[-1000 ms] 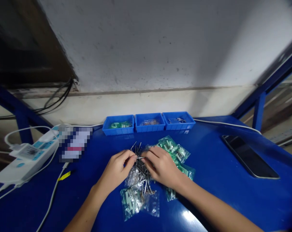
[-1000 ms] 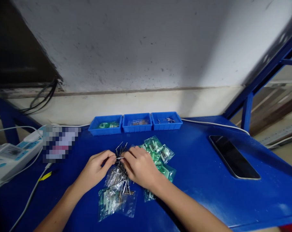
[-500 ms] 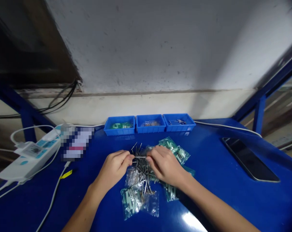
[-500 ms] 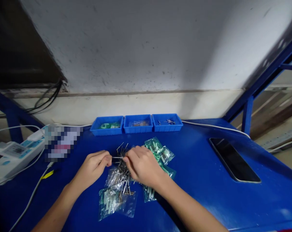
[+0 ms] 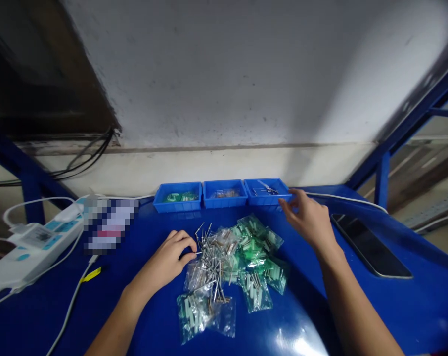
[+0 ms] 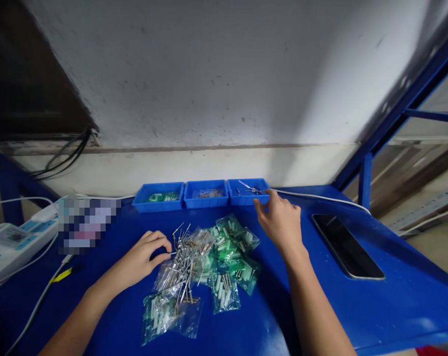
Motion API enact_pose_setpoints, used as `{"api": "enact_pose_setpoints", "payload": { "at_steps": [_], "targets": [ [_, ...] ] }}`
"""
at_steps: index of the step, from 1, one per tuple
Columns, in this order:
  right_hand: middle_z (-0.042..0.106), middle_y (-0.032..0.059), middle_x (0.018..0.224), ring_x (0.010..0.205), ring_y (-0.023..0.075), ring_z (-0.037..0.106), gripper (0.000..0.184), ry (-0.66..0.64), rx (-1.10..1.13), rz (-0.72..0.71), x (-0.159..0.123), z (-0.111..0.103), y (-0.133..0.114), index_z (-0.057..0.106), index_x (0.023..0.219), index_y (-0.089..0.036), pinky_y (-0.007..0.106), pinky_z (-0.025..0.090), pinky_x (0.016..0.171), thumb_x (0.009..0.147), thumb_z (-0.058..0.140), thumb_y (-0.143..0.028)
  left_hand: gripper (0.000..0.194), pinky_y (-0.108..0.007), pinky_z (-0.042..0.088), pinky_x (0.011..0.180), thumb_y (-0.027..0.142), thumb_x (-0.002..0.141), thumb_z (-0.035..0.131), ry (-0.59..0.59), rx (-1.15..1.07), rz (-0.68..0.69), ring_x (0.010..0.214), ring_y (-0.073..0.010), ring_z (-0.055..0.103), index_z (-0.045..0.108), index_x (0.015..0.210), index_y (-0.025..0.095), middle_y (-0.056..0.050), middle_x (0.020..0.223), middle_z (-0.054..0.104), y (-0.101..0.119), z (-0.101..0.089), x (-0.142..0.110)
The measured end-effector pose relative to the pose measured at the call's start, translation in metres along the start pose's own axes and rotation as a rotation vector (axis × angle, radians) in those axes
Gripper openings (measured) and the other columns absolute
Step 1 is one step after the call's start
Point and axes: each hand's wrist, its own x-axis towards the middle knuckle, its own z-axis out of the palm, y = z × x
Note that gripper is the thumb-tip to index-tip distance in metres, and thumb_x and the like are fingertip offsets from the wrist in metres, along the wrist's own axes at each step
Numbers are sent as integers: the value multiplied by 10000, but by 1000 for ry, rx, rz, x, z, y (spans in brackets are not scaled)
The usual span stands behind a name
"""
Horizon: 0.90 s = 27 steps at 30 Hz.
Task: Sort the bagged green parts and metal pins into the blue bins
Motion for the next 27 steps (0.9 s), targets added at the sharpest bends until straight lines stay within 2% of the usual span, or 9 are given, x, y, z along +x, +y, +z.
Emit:
{"api": "enact_pose_setpoints", "payload": {
  "at_steps": [2,4,6,10,13,17,27],
  "targets": [
    [680,47,735,700,240,636,282,-112,-18,40,-1,7,6,584,1040,-176,324,395,614,869,494,-381,115,-322,403,793,254,874,504,36,-6,-3,855,-194,510,574,792,214,-4,874,598,0,1,3],
    [683,58,776,739,231,638,275,-135,59,1,-9,15,0,590,1043,-173,317,407,637,887,472,-366,138,-320,398,778,264,887,484,82,-13,-7,823,-189,517,566,790,209,-1,826,605,2,1,5],
    [679,73,823,784,221,630,264,-156,176,-121,-23,22,-20,588,1050,-165,318,419,679,903,457,-341,159,-315,397,754,270,896,467,128,-19,-25,785,-184,525,566,789,206,2,779,607,6,0,6],
    [655,80,938,853,213,588,231,-312,326,-445,-58,30,-72,563,1087,-178,341,411,741,910,463,-289,198,-295,405,716,271,904,452,165,-64,-21,744,-170,539,578,769,201,6,726,605,24,-3,6],
    [636,56,886,805,196,562,175,-352,342,-585,-76,32,-95,570,1029,-186,329,391,722,910,470,-268,201,-279,416,741,253,909,447,150,-140,29,775,-159,557,591,780,201,3,761,620,37,-1,5],
    [602,44,787,731,180,521,150,-329,307,-636,-79,33,-98,580,877,-175,313,355,671,919,449,-233,203,-270,418,741,241,912,449,143,-193,63,764,-153,559,595,777,199,3,756,618,44,3,4],
    [586,47,786,715,169,496,159,-312,380,-675,-81,37,-92,585,936,-171,295,346,657,913,429,-150,223,-264,422,707,259,914,438,115,-283,47,743,-150,549,590,762,195,-2,742,622,47,-2,0]
  ]
}}
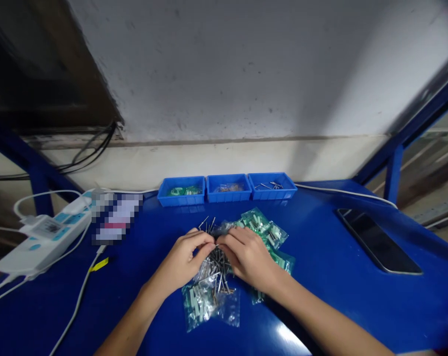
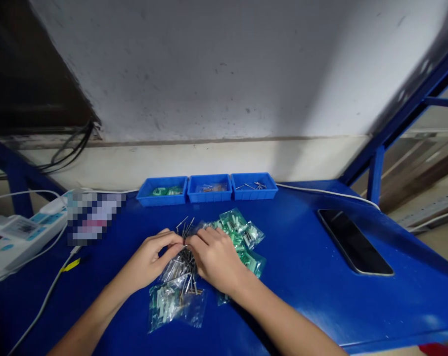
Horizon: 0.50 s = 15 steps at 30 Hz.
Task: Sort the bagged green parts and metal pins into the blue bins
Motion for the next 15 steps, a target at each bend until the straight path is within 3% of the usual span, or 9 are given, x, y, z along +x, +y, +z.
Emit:
{"api": "enact_pose_setpoints", "payload": {
  "at_steps": [8,12,15],
  "targets": [
    [583,41,787,712,164,491,175,23,40,1,1,0,2,576,951,-180,287,355,650,936,403,-202,271,-254,421,661,283,929,415,-20,-22,-19,705,-141,522,578,733,190,3,686,583,3,-2,-2],
    [562,52,743,693,164,493,252,56,40,46,2,-2,4,582,867,-156,284,359,634,953,364,-248,148,-273,449,700,285,895,498,58,25,28,779,-157,547,627,908,214,-17,797,627,5,-3,-2],
    [549,50,717,681,162,493,276,65,50,77,3,-4,4,573,819,-157,284,359,632,954,349,-248,126,-282,448,703,261,896,494,119,67,67,774,-160,541,604,880,202,-23,782,608,5,-2,-2]
  ]
}}
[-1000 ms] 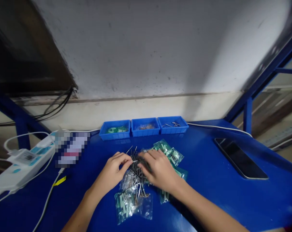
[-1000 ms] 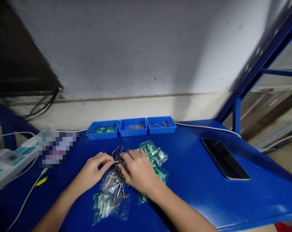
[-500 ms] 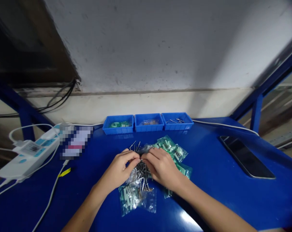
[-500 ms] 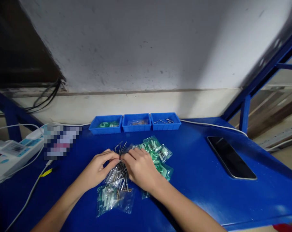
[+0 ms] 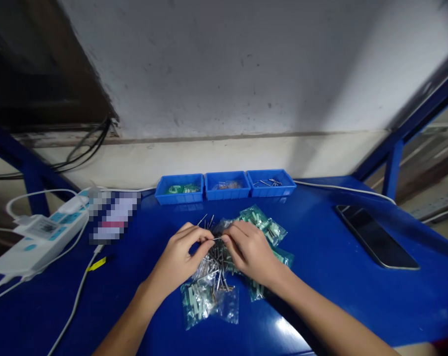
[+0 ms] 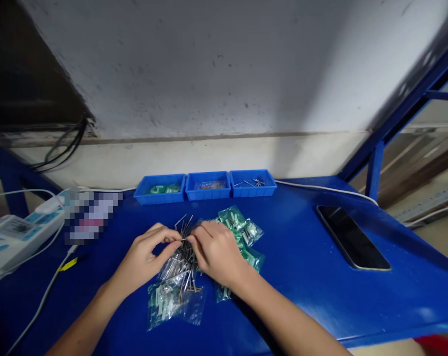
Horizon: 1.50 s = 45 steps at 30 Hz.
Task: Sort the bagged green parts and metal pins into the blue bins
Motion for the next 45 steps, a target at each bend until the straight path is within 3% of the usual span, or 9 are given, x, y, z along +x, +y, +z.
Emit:
{"api": "enact_pose_setpoints", "payload": {
  "at_steps": [6,12,17,21,24,28,32,37,45],
  "targets": [
    [594,72,856,779,183,533,223,-46,71,-17,-2,-1,-2,522,1052,-148,306,404,695,936,410,-302,206,-276,410,680,211,922,423,-6,21,30,731,-148,510,523,744,184,-7,708,551,-1,1,0],
    [574,59,775,691,169,496,217,-31,-60,-139,3,-7,-1,577,886,-162,304,371,627,936,378,-232,250,-268,418,694,238,935,395,-19,15,4,724,-147,552,561,755,191,-6,705,585,-2,1,-1],
    [571,49,746,682,155,514,120,288,-65,-146,13,-49,15,547,829,-164,291,399,621,883,441,-171,222,-249,447,679,292,924,413,150,91,-165,732,-150,624,621,940,216,-9,806,668,-29,0,2],
    [538,23,717,652,145,515,67,691,-246,40,21,-82,55,543,835,-179,286,419,641,864,483,-187,197,-249,433,624,318,875,473,205,246,-266,700,-160,620,639,861,212,-8,789,678,-54,2,8],
    [540,99,914,770,208,549,223,631,-402,343,21,-84,98,555,971,-153,345,453,684,835,532,-328,203,-251,425,624,371,848,506,114,323,-327,712,-161,612,647,860,226,-2,790,661,-59,7,16],
    [466,147,982,878,264,506,270,616,-410,436,6,-61,127,519,1023,-119,416,466,759,782,518,-241,190,-268,427,663,404,812,561,34,400,-434,838,-193,619,653,874,249,-11,894,648,-55,12,30],
    [407,121,949,861,241,470,263,634,-326,354,-1,-32,105,468,977,-155,382,473,696,736,409,-67,148,-301,443,719,285,853,510,4,408,-457,868,-208,604,647,860,230,-33,957,624,-59,14,29],
    [386,90,923,771,203,454,321,449,-192,148,5,-2,65,410,993,-188,309,431,573,730,380,-6,156,-342,441,805,227,892,460,78,313,-271,887,-218,579,597,828,188,-47,880,639,-60,15,15],
    [374,38,851,668,157,422,372,408,60,51,2,1,22,357,1139,-174,276,373,548,805,384,-12,152,-274,472,737,234,919,437,169,22,-115,804,-152,625,570,992,219,-14,883,642,-23,20,7]
  ]
}}
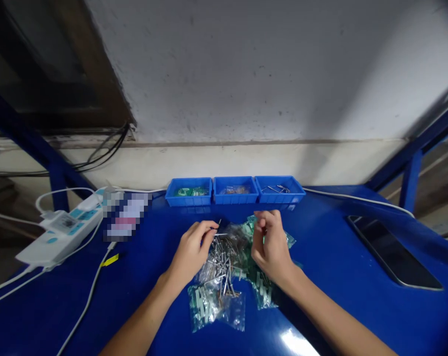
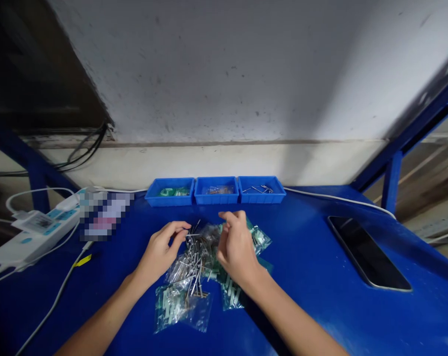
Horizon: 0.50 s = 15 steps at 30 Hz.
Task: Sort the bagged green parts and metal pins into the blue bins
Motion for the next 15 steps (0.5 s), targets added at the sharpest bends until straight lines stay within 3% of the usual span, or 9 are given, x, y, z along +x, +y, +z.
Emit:
{"api": "enact_pose_setpoints", "payload": {
  "at_steps": [4,10,15],
  "targets": [
    [403,52,866,731,173,449,375,-173,154,-19,-6,8,-18,344,1179,-155,304,408,611,835,381,-12,151,-252,472,734,219,926,430,-22,-62,56,801,-134,625,569,985,220,-6,892,634,9,3,-4],
    [404,70,929,839,192,444,460,-174,215,-70,-15,10,-20,349,1130,-169,323,410,679,747,363,85,129,-239,461,754,179,913,454,-23,-45,96,829,-132,615,575,945,209,-1,873,645,11,3,-4],
    [379,53,896,807,193,419,530,-232,218,-16,-14,6,-16,350,1109,-169,312,382,646,657,350,108,121,-231,460,730,179,914,457,-37,-48,87,789,-127,619,573,934,206,2,849,637,10,5,-5]
  ]
}}
